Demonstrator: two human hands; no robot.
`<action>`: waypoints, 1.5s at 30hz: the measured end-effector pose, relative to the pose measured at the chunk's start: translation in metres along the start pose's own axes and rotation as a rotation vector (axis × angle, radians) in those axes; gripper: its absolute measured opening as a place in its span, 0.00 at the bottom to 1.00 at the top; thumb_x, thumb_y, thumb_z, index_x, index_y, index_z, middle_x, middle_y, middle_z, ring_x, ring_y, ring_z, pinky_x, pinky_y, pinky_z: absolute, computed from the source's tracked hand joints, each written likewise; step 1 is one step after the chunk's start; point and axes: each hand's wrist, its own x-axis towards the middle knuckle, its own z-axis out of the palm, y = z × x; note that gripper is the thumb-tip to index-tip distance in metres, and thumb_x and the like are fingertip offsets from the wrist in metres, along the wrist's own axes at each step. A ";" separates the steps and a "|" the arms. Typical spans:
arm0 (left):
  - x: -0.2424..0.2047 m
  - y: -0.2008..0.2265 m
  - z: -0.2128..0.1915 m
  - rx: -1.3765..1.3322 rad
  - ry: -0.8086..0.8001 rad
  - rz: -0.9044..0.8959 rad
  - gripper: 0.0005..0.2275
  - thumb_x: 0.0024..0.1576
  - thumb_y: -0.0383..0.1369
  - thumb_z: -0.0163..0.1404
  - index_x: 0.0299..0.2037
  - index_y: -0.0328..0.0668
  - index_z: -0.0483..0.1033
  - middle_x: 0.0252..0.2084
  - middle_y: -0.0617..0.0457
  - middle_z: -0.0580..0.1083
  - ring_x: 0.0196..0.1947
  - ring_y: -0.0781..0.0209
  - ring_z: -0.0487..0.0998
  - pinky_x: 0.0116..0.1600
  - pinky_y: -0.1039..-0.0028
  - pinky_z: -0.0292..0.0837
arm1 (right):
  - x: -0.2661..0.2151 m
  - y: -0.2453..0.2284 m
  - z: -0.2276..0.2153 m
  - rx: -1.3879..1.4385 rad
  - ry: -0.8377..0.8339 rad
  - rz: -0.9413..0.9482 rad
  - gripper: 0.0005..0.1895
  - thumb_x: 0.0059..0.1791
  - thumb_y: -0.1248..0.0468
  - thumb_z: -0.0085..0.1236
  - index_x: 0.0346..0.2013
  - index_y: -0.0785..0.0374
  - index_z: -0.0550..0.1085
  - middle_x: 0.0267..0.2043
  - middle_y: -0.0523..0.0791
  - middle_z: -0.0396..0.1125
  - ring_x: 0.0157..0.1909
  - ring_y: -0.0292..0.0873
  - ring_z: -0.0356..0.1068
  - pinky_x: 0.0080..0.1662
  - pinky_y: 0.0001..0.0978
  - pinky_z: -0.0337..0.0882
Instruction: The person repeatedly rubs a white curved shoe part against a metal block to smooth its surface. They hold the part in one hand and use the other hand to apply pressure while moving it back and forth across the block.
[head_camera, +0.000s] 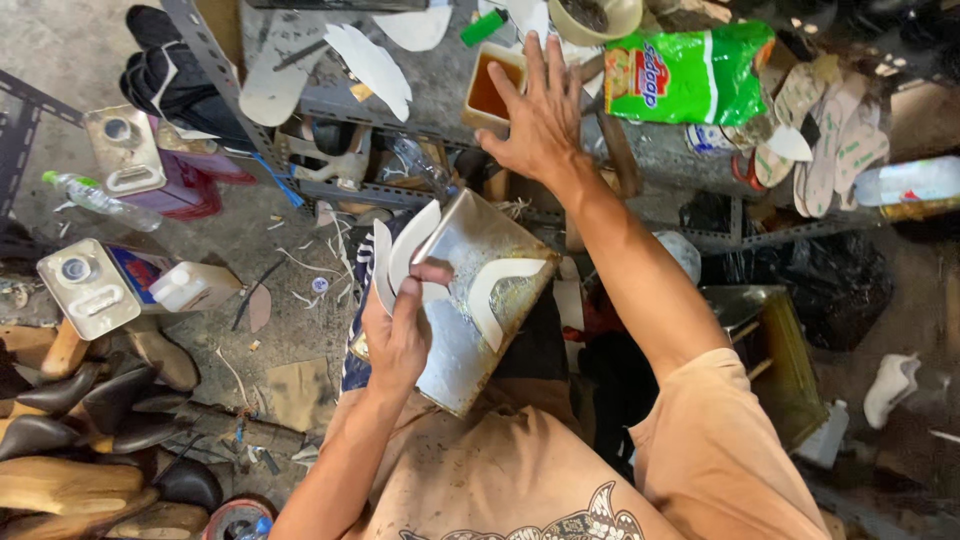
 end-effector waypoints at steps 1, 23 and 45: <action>-0.001 -0.003 -0.002 0.002 0.003 0.005 0.16 0.69 0.37 0.39 0.40 0.31 0.76 0.39 0.45 0.76 0.46 0.50 0.77 0.61 0.60 0.69 | 0.006 0.001 0.007 0.001 0.003 -0.005 0.45 0.47 0.36 0.65 0.75 0.49 0.64 0.77 0.60 0.33 0.76 0.67 0.30 0.67 0.76 0.43; -0.011 -0.009 -0.001 0.045 0.035 -0.033 0.12 0.67 0.31 0.40 0.48 0.28 0.72 0.43 0.35 0.80 0.44 0.52 0.82 0.53 0.64 0.73 | -0.166 -0.042 -0.112 0.472 0.257 0.034 0.14 0.54 0.55 0.50 0.51 0.53 0.77 0.65 0.50 0.63 0.71 0.61 0.54 0.68 0.67 0.49; -0.012 -0.018 0.002 0.062 0.021 -0.032 0.12 0.68 0.34 0.39 0.48 0.33 0.72 0.41 0.36 0.80 0.43 0.57 0.81 0.53 0.67 0.73 | -0.235 -0.121 -0.061 0.205 0.141 0.260 0.38 0.57 0.36 0.20 0.71 0.50 0.64 0.79 0.60 0.35 0.78 0.68 0.23 0.66 0.78 0.20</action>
